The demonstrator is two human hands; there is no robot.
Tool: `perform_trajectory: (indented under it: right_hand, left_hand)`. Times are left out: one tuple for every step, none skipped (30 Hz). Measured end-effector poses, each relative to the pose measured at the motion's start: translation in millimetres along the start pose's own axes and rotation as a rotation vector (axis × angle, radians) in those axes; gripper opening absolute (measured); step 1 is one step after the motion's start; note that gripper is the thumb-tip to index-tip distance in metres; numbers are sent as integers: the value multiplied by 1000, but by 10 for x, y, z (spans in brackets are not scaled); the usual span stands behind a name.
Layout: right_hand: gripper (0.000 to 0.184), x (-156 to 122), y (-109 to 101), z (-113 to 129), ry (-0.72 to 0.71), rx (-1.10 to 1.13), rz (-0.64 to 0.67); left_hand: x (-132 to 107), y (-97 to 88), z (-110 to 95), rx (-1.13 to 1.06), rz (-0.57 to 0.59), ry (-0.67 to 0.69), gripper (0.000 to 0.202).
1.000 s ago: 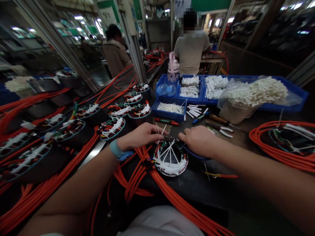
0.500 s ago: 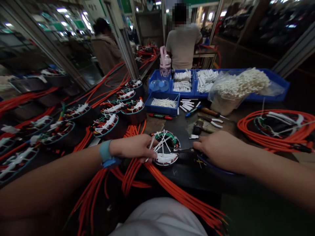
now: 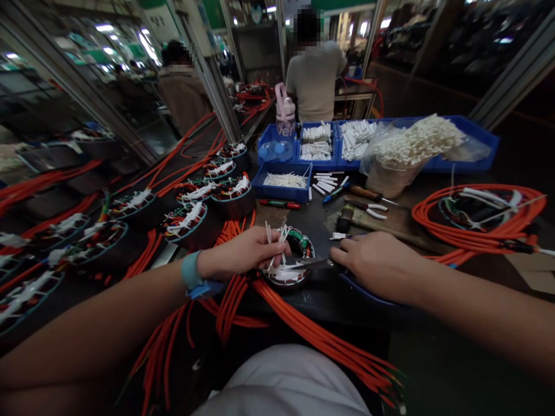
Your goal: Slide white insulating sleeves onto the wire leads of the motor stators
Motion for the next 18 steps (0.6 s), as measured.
perform_trajectory:
  right_hand:
    - [16, 15, 5, 31, -1, 13, -6]
    - [17, 36, 13, 67, -4, 18, -10]
    - [18, 58, 25, 105, -8, 9, -12]
    - [18, 78, 40, 141, -16, -10, -15]
    - [19, 92, 54, 171, -24, -36, -20]
    - [20, 98, 66, 191, -31, -66, -29]
    - [20, 96, 75, 198, -34, -93, -38]
    - [21, 90, 78, 191, -30, -112, -49]
    - [21, 83, 77, 176, -22, -119, -56]
    - [22, 80, 74, 155, -10, -113, -57]
    - [23, 84, 67, 134, 4, -98, -52]
    - [22, 99, 60, 119, 18, -76, -39]
    - [21, 123, 54, 112, 29, -52, -20]
    - [21, 154, 50, 117, 33, -31, 1]
    - [20, 190, 49, 134, 30, -15, 23]
    - [20, 224, 53, 158, 19, -6, 43]
    - [20, 253, 62, 184, 3, -5, 58]
    - [20, 272, 76, 208, -14, -13, 69]
  left_hand:
    - [-20, -2, -3, -9, 1, 0, 21]
    - [-34, 2, -5, -16, 5, -4, 21]
    - [-41, 7, -6, -20, 7, -10, 20]
    - [-44, 13, -5, -21, 9, -16, 20]
    - [-45, 13, -1, -22, 7, -20, 20]
    - [-46, 3, 5, -28, -3, -22, 20]
    - [-50, -17, 12, -39, -18, -18, 20]
    - [-59, -41, 20, -53, -31, -10, 20]
    - [-72, -67, 29, -72, -37, 1, 21]
    - [-91, -91, 37, -98, -35, 13, 22]
    - [-114, -112, 44, -125, -26, 25, 24]
    - [-139, -129, 50, -147, -13, 36, 26]
    - [-165, -143, 53, -159, 0, 44, 28]
    - [-189, -153, 56, -159, 10, 46, 30]
    - [-211, -161, 58, -145, 15, 45, 31]
    - [-231, -165, 59, -122, 17, 42, 31]
    - [-248, -167, 60, -96, 17, 38, 31]
    - [-264, -169, 63, -75, 16, 35, 31]
Point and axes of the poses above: each hand's wrist, its own x-axis towards the middle knuckle, its own y-axis out of the palm, z = x × y, the point moved 8 cm from there along x, towards the middle knuckle, and after that the axes turned 3 degrees about -z, right-handed, at the moved point
